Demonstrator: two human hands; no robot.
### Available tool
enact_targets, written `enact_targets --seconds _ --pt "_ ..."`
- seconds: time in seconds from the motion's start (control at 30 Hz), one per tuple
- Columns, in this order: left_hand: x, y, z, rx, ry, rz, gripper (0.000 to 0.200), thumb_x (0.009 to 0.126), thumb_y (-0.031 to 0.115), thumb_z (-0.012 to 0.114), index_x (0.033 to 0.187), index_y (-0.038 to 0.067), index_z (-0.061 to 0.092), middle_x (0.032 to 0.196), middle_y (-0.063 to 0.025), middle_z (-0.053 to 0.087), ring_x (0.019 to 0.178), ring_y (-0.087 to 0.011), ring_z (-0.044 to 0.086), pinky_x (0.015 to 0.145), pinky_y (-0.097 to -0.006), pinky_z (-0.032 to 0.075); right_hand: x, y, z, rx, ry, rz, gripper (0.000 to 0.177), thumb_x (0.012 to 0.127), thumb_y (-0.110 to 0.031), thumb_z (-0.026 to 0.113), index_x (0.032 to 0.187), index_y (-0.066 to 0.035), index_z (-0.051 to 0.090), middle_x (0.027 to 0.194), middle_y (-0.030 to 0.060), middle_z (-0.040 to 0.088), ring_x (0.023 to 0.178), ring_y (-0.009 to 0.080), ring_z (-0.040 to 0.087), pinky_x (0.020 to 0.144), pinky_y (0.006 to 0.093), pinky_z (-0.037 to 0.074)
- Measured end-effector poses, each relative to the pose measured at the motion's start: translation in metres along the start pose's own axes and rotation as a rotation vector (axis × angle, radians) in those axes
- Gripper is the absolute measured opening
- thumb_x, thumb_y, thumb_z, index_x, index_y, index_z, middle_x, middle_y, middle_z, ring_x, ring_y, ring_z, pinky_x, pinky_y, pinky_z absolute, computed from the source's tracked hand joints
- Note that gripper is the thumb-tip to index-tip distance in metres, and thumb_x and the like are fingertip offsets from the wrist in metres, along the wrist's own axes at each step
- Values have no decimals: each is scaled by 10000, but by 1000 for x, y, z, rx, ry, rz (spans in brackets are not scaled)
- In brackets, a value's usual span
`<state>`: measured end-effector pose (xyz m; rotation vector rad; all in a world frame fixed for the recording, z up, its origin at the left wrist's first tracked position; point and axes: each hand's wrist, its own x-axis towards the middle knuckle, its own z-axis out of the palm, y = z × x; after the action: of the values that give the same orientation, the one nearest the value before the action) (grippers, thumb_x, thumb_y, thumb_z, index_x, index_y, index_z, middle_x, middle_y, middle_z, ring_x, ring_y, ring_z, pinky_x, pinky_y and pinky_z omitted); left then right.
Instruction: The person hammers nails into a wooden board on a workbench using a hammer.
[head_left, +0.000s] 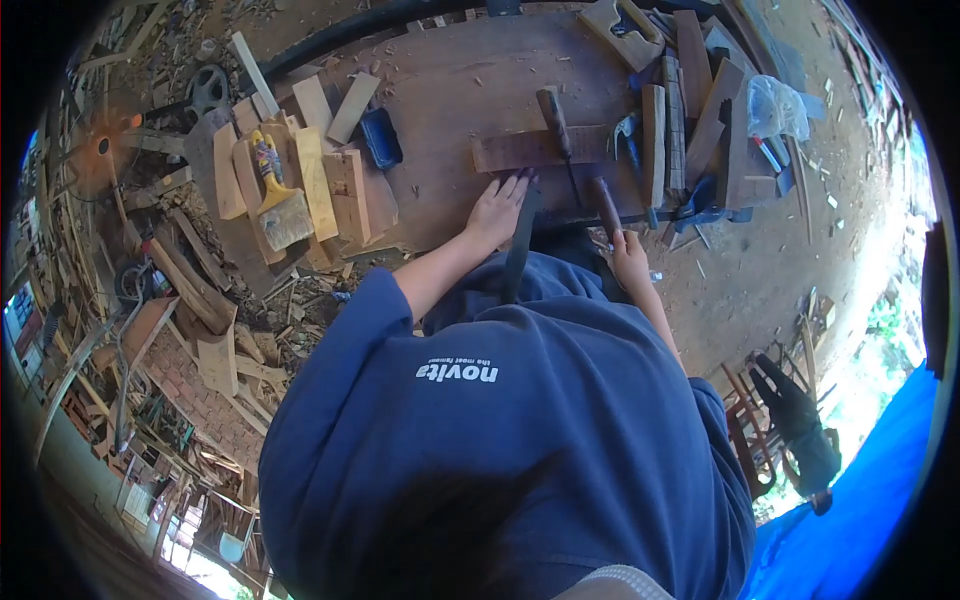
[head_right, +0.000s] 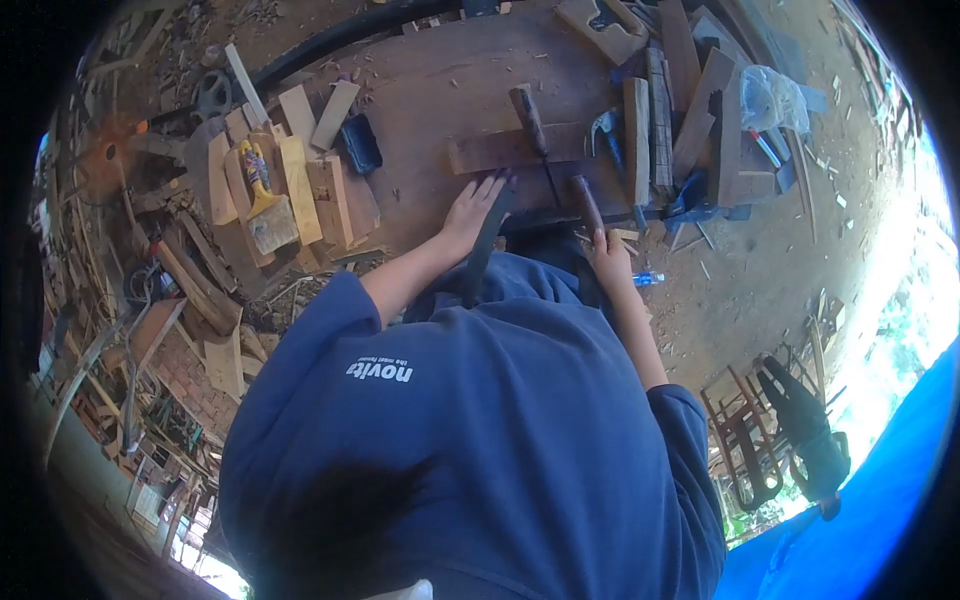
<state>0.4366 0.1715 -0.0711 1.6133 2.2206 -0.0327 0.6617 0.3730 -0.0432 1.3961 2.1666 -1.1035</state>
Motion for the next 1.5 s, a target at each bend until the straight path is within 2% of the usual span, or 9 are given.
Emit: enact_targets --seconds 0.23,0.33,0.4,0.57,0.93,1.03,1.13,1.27,1.5 --pt "-73 -14 19 73 -153 -493 718 957 363 509 1505 -21 249 1580 -198 231 1450 -368 242 1097 -417 365 -10 -11 -27 -39 -48 -38 440 990 -420 480 1022 -1 611 988 286 657 981 444 632 818 476 483" --pt "-93 -22 26 276 -413 -778 591 996 392 434 1425 -15 430 1490 -182 421 1354 -332 437 981 -453 468 -29 -40 -52 -59 -80 -41 429 985 -416 494 1048 -9 613 994 277 663 961 446 640 803 471 495" --pt "-105 -37 -7 -283 -864 -766 508 1007 404 382 1237 29 635 1256 -160 638 1146 -307 627 868 -480 519 -32 -72 -64 -64 -117 -46 422 984 -412 499 1069 -13 609 995 274 665 951 451 642 796 471 499" --pt "-139 -20 -16 -405 -454 -1007 426 991 354 417 1020 64 728 1069 -173 703 985 -338 687 816 -466 541 -25 -173 -42 -118 -205 -331 406 971 -392 529 1137 -23 552 1047 270 652 1006 469 613 831 498 489" --pt "-184 -9 -4 -682 -100 -889 411 977 347 458 1157 25 637 1098 -239 663 1040 -396 635 901 -479 495 45 -283 191 176 -409 -512 335 880 -163 570 1164 12 537 1052 286 646 990 444 636 847 491 507" --pt "-192 -11 -7 -807 -37 -898 408 973 325 475 1189 11 623 1122 -248 651 1071 -401 617 923 -463 483 40 -256 135 267 -442 -709 290 889 -156 570 1143 -24 612 1021 236 668 959 402 655 847 451 522" --pt "-195 -19 -3 -822 -110 -938 410 972 318 482 1204 6 614 1134 -249 648 1087 -406 607 935 -453 476 46 -204 51 338 103 -811 223 841 -79 634 1060 -40 648 1007 180 662 973 342 635 872 408 507" --pt "-176 -26 -28 -803 -205 -899 414 966 316 497 1233 14 595 1179 -236 633 1120 -396 590 960 -443 464 87 -122 -59 83 840 -486 405 833 -179 683 1165 11 548 1134 216 573 1096 412 519 946 487 416" --pt "-141 -35 -34 -649 -18 -663 414 945 306 529 1262 43 571 1265 -202 591 1168 -370 562 977 -440 461 125 -110 -114 -503 353 -51 959 636 -529 805 1314 33 424 1185 245 583 1169 386 545 1007 448 440"
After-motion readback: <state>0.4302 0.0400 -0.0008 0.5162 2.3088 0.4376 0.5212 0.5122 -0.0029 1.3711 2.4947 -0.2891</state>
